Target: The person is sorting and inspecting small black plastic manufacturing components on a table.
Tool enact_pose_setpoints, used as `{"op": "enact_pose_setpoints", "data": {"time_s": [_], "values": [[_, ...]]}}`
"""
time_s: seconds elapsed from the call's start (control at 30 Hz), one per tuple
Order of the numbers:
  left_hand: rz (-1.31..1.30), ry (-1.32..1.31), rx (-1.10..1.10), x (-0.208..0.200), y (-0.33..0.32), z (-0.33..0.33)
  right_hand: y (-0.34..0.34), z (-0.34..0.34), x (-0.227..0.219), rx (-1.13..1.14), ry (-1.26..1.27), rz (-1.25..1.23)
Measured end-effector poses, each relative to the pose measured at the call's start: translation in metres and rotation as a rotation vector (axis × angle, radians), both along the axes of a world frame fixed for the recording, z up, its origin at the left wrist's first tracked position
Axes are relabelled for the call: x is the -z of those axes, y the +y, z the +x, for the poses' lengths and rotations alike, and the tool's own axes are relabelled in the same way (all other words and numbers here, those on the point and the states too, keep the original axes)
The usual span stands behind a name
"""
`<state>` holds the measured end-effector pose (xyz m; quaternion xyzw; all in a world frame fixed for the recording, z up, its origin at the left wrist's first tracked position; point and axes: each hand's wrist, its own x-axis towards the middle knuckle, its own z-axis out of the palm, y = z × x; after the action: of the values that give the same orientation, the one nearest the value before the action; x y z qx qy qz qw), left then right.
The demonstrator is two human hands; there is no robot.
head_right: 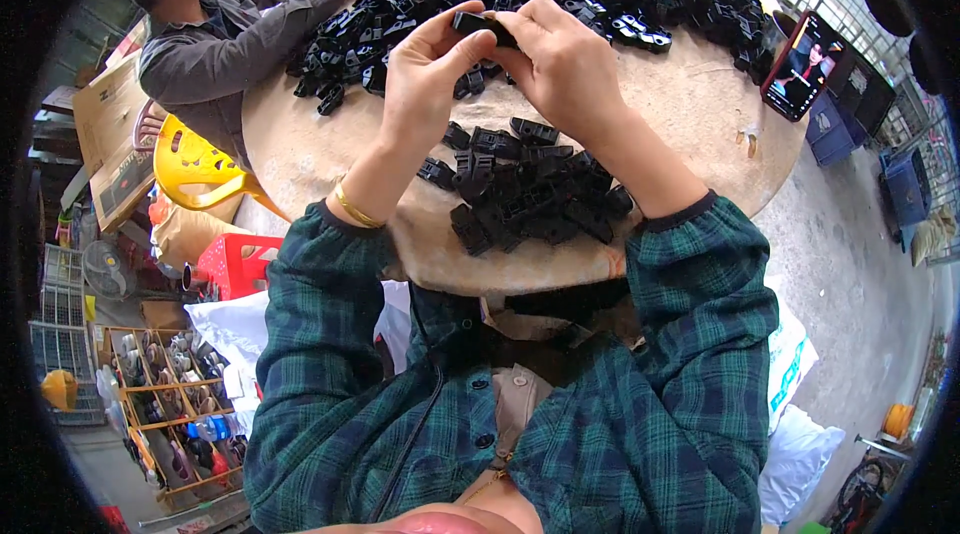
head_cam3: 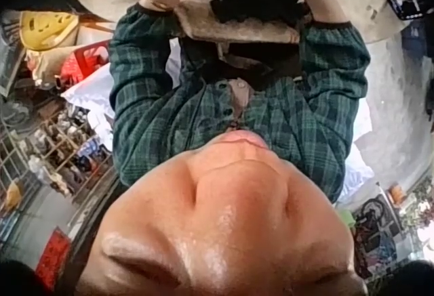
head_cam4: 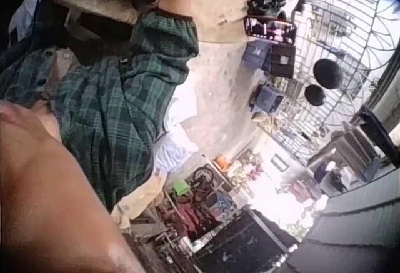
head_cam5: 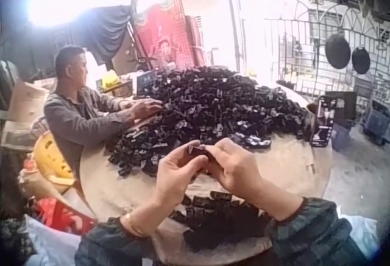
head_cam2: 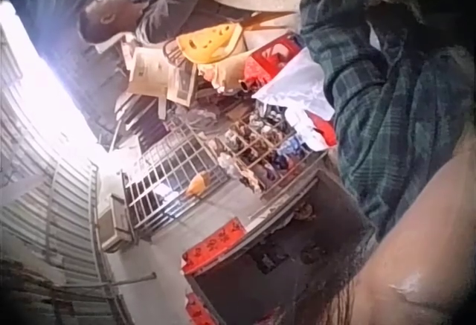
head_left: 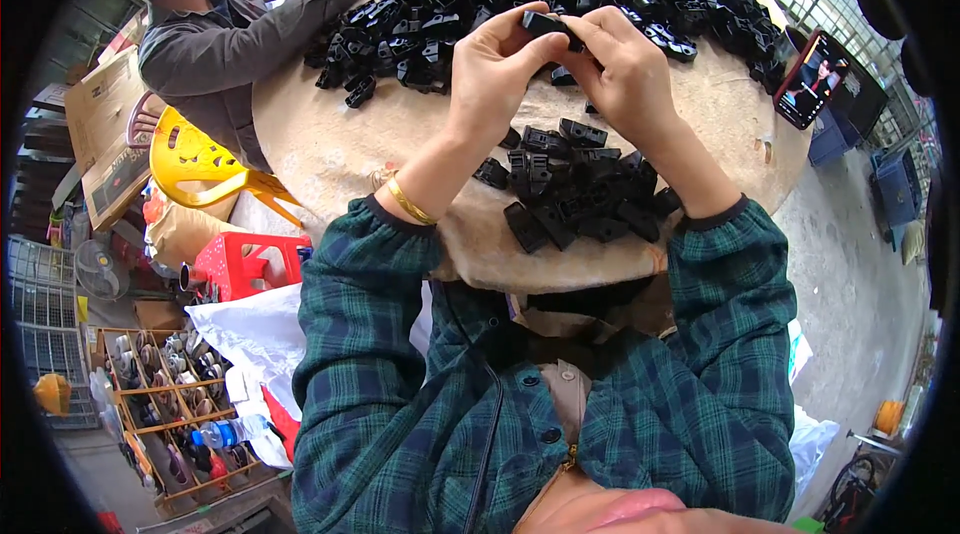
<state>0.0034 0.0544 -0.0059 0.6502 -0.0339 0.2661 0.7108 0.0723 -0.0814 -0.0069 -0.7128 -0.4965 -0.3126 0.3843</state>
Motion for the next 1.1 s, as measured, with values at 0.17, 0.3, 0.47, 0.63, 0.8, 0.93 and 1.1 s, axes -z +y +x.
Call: {"op": "enact_pose_setpoints", "data": {"time_s": [0.17,0.3,0.47,0.63,0.8,0.93,1.1], "values": [[-0.136,0.0,0.127,-0.002,0.006,0.0,0.0,0.007,0.001,-0.052,-0.021,0.033],[0.041,0.051,0.171,-0.013,0.019,-0.001,-0.011,0.03,-0.004,-0.387,0.795,0.062],[0.865,0.209,0.419,-0.013,0.014,-0.01,-0.047,0.056,0.0,-0.264,0.579,-0.556],[0.772,0.2,0.219,0.01,0.013,0.004,-0.031,0.037,-0.007,-0.086,0.537,-0.793],[1.086,0.048,-0.205,0.037,0.013,0.03,-0.023,0.047,0.023,-0.159,0.377,-0.596],[1.182,0.05,-0.254,0.043,0.011,0.035,-0.018,0.041,0.023,-0.08,0.356,-0.459],[0.997,0.127,-0.206,0.042,0.017,0.035,-0.017,0.039,0.013,-0.11,0.452,-0.412]]}}
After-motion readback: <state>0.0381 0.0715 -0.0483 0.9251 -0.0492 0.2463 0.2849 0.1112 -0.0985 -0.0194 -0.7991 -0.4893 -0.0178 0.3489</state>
